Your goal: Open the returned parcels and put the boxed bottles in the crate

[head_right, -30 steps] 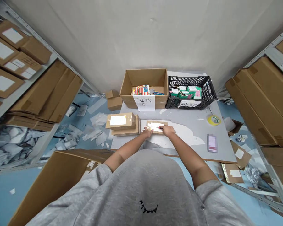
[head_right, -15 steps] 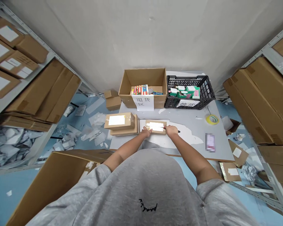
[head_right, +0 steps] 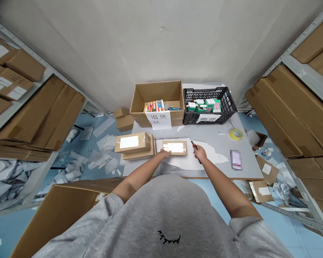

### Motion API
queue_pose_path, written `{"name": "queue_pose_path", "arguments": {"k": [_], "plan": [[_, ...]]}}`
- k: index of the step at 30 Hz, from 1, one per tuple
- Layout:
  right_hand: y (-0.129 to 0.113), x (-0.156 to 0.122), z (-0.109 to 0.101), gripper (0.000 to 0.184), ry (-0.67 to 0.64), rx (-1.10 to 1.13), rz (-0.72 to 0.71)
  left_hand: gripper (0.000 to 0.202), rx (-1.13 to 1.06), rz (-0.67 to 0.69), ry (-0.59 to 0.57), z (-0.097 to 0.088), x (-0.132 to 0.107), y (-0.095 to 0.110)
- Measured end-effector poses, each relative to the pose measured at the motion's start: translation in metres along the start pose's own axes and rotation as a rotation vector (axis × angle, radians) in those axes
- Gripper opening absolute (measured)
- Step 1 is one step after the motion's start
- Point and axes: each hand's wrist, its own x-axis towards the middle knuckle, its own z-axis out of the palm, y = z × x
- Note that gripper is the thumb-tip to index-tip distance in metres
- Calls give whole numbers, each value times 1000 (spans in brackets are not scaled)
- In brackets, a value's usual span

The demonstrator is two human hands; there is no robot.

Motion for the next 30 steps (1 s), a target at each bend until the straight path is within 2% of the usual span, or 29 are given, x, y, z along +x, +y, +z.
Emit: {"name": "queue_pose_path", "arguments": {"k": [2, 5, 7, 10, 12, 13, 16, 21, 24, 27, 30], "plan": [[-3, 0, 17, 25, -12, 130, 42, 58, 118, 78, -7, -7, -1, 11], [-7, 5, 39, 37, 18, 130, 67, 49, 173, 164, 48, -15, -2, 32], [-8, 11, 47, 48, 45, 64, 81, 54, 180, 280, 155, -16, -2, 44], [-8, 20, 53, 60, 47, -48, 73, 67, 179, 584, 307, -13, 0, 48], [-8, 25, 55, 64, 33, -71, 63, 76, 176, 738, 308, -8, 4, 44], [-9, 27, 55, 64, 32, -76, 61, 78, 174, 765, 282, -5, 6, 42], [-13, 32, 57, 63, 52, -96, 78, 77, 172, 751, 250, 2, 12, 39], [-21, 34, 56, 58, 37, -123, 112, 69, 211, 720, 299, 9, 19, 45], [-19, 24, 56, 42, 105, -118, 103, 68, 231, 711, 276, 9, 22, 47], [-13, 5, 59, 26, 107, 44, 121, 71, 248, 720, 247, 7, 25, 48], [-12, -15, 66, 28, -30, 270, 185, 71, 248, 722, 231, 5, 29, 50]]}}
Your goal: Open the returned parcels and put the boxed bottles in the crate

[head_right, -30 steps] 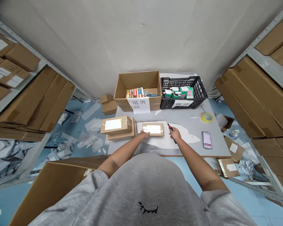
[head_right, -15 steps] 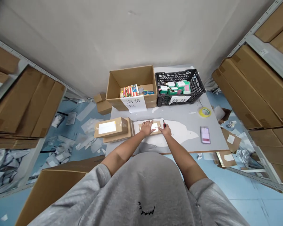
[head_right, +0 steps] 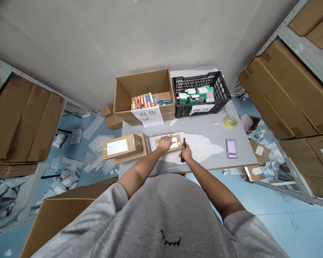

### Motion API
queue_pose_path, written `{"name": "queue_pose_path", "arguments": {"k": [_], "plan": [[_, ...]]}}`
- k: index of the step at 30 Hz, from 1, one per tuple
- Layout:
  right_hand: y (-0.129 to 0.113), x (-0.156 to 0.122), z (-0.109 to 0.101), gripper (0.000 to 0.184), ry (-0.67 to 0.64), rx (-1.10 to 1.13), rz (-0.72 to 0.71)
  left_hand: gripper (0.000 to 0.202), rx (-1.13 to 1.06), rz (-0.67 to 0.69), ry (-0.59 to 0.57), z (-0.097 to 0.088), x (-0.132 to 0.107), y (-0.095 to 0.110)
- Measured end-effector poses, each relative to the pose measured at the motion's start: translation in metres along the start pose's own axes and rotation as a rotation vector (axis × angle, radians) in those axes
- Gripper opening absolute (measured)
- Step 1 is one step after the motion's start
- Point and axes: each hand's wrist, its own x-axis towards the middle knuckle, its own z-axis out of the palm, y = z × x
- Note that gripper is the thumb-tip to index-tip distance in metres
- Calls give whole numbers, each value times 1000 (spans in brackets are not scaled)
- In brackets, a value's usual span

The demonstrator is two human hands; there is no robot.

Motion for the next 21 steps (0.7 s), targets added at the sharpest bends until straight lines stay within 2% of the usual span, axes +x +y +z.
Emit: {"name": "queue_pose_path", "arguments": {"k": [4, 8, 14, 21], "plan": [[-6, -12, 10, 32, -101, 107, 63, 70, 22, 21, -5, -1, 3, 0], [-17, -9, 15, 40, -92, 1, 60, 69, 34, 48, -25, -3, 6, 0], [-19, -7, 13, 44, -75, -59, 72, 64, -18, 286, -6, -2, 11, 6], [-26, 0, 16, 43, -65, -83, 100, 62, -74, 315, 0, 7, 9, 4]]}}
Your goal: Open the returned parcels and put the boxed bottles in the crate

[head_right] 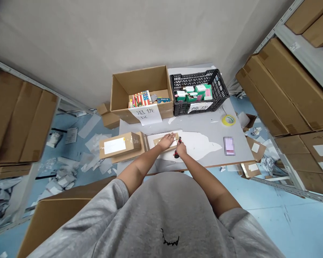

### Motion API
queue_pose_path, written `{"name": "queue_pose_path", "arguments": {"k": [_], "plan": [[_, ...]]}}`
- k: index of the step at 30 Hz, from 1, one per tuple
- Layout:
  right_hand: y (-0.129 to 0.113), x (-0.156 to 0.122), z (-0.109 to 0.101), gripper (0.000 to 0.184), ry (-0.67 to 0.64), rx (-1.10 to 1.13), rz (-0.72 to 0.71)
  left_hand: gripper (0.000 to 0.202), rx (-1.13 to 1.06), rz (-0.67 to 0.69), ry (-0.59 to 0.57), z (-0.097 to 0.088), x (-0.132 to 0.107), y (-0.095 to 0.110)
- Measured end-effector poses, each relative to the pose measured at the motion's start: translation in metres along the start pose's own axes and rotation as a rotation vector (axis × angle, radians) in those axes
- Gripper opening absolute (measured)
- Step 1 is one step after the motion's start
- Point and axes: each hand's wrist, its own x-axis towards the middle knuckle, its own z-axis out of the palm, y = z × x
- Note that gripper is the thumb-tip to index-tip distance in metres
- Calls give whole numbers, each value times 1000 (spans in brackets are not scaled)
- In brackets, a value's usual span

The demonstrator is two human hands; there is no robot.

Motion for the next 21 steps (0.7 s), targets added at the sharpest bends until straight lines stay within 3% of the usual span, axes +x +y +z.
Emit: {"name": "queue_pose_path", "arguments": {"k": [10, 17, 21], "plan": [[8, -3, 3, 45, -24, 35, -26, 58, -34, -104, -105, -18, 3, 2], [2, 2, -2, 44, -49, 49, -11, 62, 70, -116, -121, -15, 7, 3], [7, -2, 0, 43, -46, 46, -15, 57, 176, -55, -59, -6, 9, 0]]}}
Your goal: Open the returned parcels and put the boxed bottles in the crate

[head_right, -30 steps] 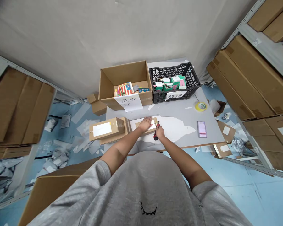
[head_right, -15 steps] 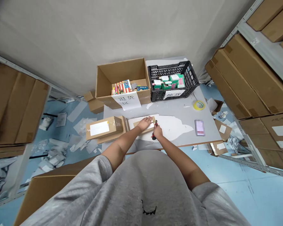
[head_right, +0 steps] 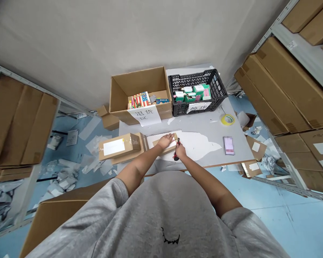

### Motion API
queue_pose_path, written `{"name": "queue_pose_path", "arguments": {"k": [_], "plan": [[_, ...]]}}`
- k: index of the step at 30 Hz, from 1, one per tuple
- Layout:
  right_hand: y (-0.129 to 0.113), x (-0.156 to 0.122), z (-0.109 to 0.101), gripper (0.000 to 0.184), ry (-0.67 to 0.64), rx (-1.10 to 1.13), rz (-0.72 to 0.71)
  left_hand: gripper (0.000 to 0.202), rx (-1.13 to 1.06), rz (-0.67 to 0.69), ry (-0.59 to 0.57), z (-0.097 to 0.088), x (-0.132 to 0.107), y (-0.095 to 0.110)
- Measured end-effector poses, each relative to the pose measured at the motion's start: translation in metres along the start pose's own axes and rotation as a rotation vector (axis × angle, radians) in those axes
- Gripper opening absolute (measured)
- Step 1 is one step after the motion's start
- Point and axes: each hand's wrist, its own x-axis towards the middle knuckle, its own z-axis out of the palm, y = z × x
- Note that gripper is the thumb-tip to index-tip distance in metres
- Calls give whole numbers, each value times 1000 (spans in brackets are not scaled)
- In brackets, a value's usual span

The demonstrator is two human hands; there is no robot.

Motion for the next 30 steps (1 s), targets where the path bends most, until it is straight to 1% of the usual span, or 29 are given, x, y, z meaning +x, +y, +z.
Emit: {"name": "queue_pose_path", "arguments": {"k": [2, 4, 7, 10, 12, 15, 17, 19, 20, 23, 24, 25, 27, 28, 30], "plan": [[-3, 2, 1, 43, 8, -3, -7, 54, 66, 60, 56, 4, 1, -3], [-7, 5, 1, 44, 12, -7, -14, 52, 120, 80, 94, 7, 3, -7], [-7, 3, 1, 45, 12, -12, -25, 49, 154, 75, 103, 6, 6, -12], [-1, -4, 3, 44, -6, -6, -39, 42, 120, 48, 98, 5, 6, -14], [-3, -7, 7, 42, -23, 14, -41, 39, 89, 29, 116, 6, 5, -13], [-11, -4, 11, 41, -23, 83, -38, 43, 75, 22, 188, 10, 2, -11], [-13, -1, 10, 39, -25, 132, -47, 49, 75, 9, 230, 12, 0, -10], [-5, 2, 5, 37, -39, 150, -64, 52, 75, 29, 251, 13, -1, -11], [3, 2, 0, 36, -47, 145, -77, 52, 75, 64, 256, 13, -1, -12], [34, -1, -18, 31, -34, 106, -144, 53, 71, 216, 263, 11, -1, -18], [44, -2, -24, 30, -33, 97, -162, 53, 66, 244, 270, 9, 0, -20], [53, -4, -30, 29, -30, 96, -166, 53, 57, 245, 281, 8, 1, -24], [65, -5, -40, 29, -38, 120, -168, 53, 31, 197, 304, 5, 5, -31], [67, -4, -44, 30, -29, 139, -192, 54, 15, 173, 309, 4, 7, -35], [63, 2, -49, 31, 9, 176, -275, 53, -15, 165, 296, 4, 11, -40]]}}
